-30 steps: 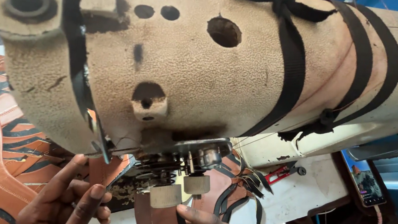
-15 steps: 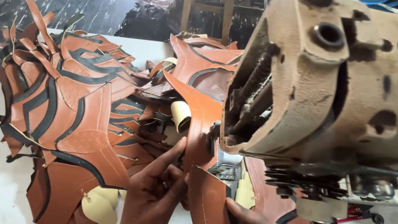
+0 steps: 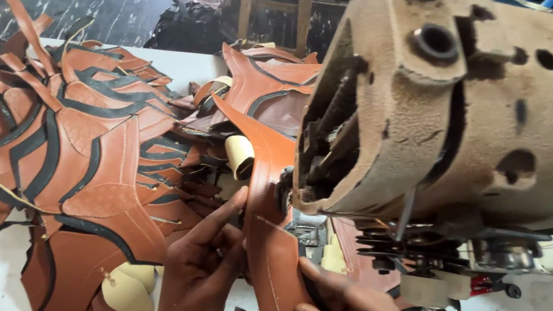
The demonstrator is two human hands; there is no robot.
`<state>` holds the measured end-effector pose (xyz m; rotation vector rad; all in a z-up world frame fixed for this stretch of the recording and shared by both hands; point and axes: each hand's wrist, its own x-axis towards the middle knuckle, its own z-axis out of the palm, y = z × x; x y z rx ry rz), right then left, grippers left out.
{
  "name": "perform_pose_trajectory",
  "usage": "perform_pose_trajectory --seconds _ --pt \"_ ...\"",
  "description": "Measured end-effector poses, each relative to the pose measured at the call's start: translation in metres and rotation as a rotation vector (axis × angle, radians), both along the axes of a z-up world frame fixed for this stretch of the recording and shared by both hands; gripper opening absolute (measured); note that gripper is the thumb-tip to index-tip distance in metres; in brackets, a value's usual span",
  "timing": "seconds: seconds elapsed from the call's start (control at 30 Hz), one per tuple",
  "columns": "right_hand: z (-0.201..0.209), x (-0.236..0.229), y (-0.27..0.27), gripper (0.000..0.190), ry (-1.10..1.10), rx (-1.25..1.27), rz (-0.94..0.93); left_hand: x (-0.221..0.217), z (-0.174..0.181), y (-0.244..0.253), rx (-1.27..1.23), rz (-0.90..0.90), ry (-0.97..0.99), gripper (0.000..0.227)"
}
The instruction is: Stitch together leather components of a shoe upper using an industrial sewing machine.
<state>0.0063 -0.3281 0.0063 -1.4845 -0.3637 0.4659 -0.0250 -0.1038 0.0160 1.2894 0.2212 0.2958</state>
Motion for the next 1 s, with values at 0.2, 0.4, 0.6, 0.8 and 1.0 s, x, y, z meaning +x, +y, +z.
perform_pose_trajectory --seconds 0.2,0.4,0.6,0.8,1.0 --pt "0.027 0.019 0.036 0.049 0.175 0.015 -0.009 0.0 -0.001 0.015 -0.093 -0.002 -0.022 0.051" --pt "0.027 0.029 0.047 0.05 0.249 -0.07 -0.067 0.005 -0.003 0.01 -0.078 0.067 0.093 0.057" --pt "0.022 0.03 0.039 0.049 -0.037 -0.314 -0.113 0.016 -0.001 0.014 0.136 0.109 0.084 0.065" --pt "-0.003 0.024 0.013 0.023 -0.16 -0.416 0.034 0.025 0.011 0.038 0.11 0.075 0.164 0.061" --pt "-0.009 0.026 0.021 0.026 -0.288 -0.314 0.033 0.013 0.022 0.054 0.126 -0.126 0.267 0.081"
